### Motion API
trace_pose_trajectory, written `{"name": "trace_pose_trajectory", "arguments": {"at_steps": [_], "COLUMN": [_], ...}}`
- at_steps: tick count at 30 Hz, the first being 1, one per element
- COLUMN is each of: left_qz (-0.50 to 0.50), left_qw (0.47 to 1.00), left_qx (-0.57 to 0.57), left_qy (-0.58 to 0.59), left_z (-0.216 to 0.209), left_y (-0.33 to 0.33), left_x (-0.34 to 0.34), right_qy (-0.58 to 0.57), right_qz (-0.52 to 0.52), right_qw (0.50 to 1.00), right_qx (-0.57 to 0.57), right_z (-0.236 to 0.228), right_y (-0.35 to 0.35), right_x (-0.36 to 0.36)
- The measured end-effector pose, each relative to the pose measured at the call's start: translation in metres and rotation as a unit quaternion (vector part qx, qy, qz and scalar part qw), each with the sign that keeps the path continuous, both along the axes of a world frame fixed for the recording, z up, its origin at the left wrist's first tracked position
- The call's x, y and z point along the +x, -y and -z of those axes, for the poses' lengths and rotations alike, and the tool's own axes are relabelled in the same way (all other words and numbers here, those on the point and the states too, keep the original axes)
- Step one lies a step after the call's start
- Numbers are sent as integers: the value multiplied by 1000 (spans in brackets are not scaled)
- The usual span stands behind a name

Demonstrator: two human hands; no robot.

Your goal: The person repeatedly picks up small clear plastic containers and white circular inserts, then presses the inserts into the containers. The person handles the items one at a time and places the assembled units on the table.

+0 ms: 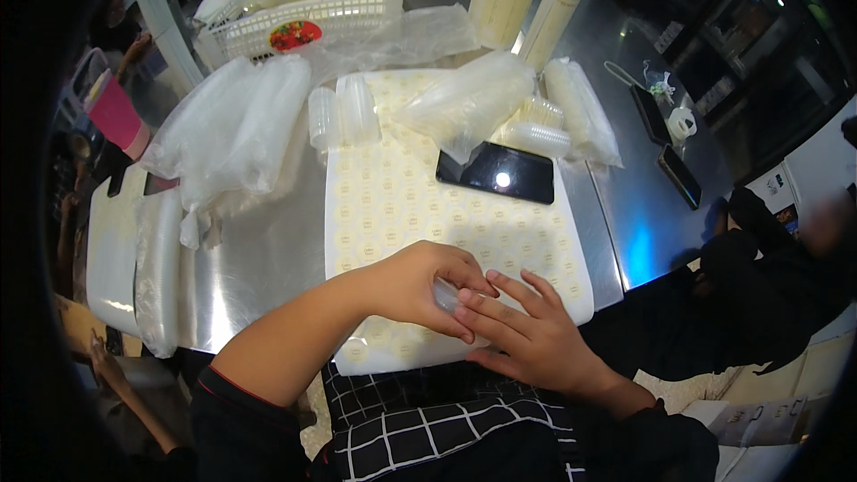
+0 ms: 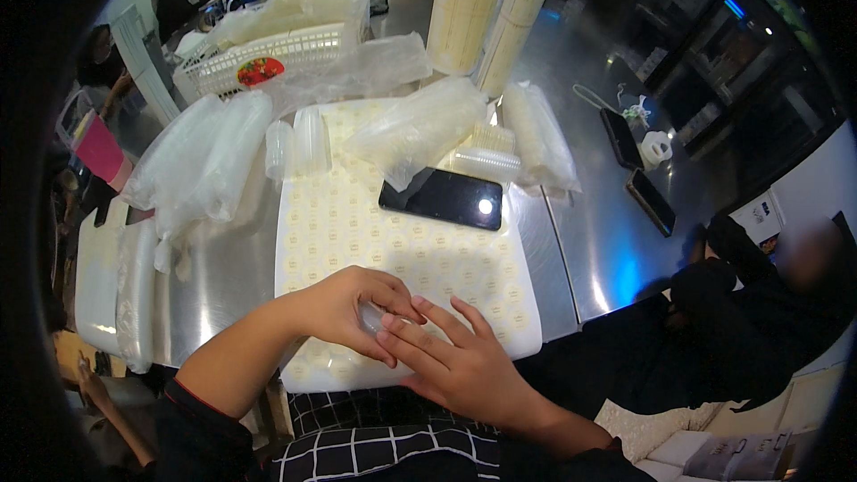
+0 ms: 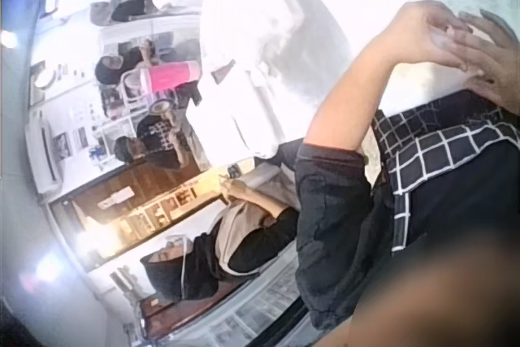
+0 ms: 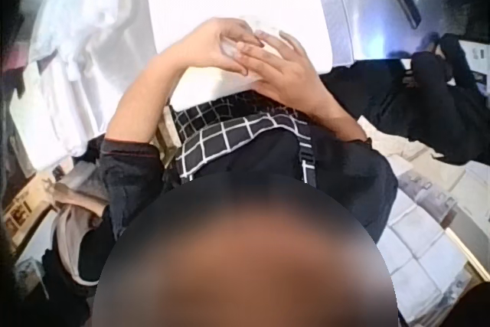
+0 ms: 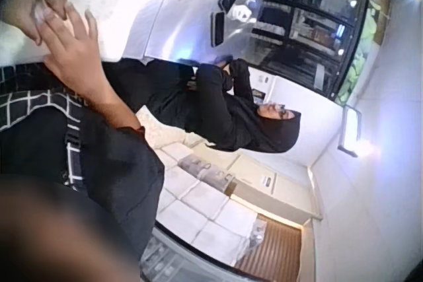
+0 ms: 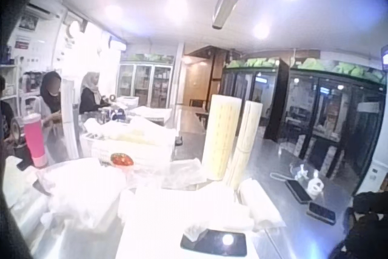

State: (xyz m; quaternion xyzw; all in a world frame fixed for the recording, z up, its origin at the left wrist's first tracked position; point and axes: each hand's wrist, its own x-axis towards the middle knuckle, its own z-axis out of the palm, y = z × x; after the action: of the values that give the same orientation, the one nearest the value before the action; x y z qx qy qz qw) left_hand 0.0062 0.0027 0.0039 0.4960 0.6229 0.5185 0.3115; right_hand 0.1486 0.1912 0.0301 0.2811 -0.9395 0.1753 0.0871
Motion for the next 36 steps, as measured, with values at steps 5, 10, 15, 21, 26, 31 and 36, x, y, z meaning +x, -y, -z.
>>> {"name": "trace_pose_trajectory", "arguments": {"at_steps": [5, 10, 15, 21, 26, 31, 36], "left_qz": [5, -86, -190, -180, -172, -172, -170], "left_qw": [997, 965, 970, 982, 984, 984, 984], "left_qx": [-54, 1, 27, 2, -30, -33, -47], "left_qy": [60, 246, 147, 64, 31, 38, 26], "left_z": [4, 6, 9, 14, 12, 11, 11], "left_y": [2, 6, 5, 3, 4, 5, 5], "left_x": [-8, -10, -14, -13, -15, -14, -14], "right_qy": [-25, 41, -104, -72, 54, 126, 220], "right_qz": [24, 232, 361, 278, 287, 270, 252], "right_qw": [996, 935, 898, 949, 944, 919, 900], "right_qx": [-86, -265, -227, -131, -152, -259, -278], "right_z": [3, -3, -11, -19, -15, -9, -8], "right_y": [-8, -74, -137, -172, -188, -181, -167], "right_x": [-10, -37, -68, -97, -121, -142, -164]}}
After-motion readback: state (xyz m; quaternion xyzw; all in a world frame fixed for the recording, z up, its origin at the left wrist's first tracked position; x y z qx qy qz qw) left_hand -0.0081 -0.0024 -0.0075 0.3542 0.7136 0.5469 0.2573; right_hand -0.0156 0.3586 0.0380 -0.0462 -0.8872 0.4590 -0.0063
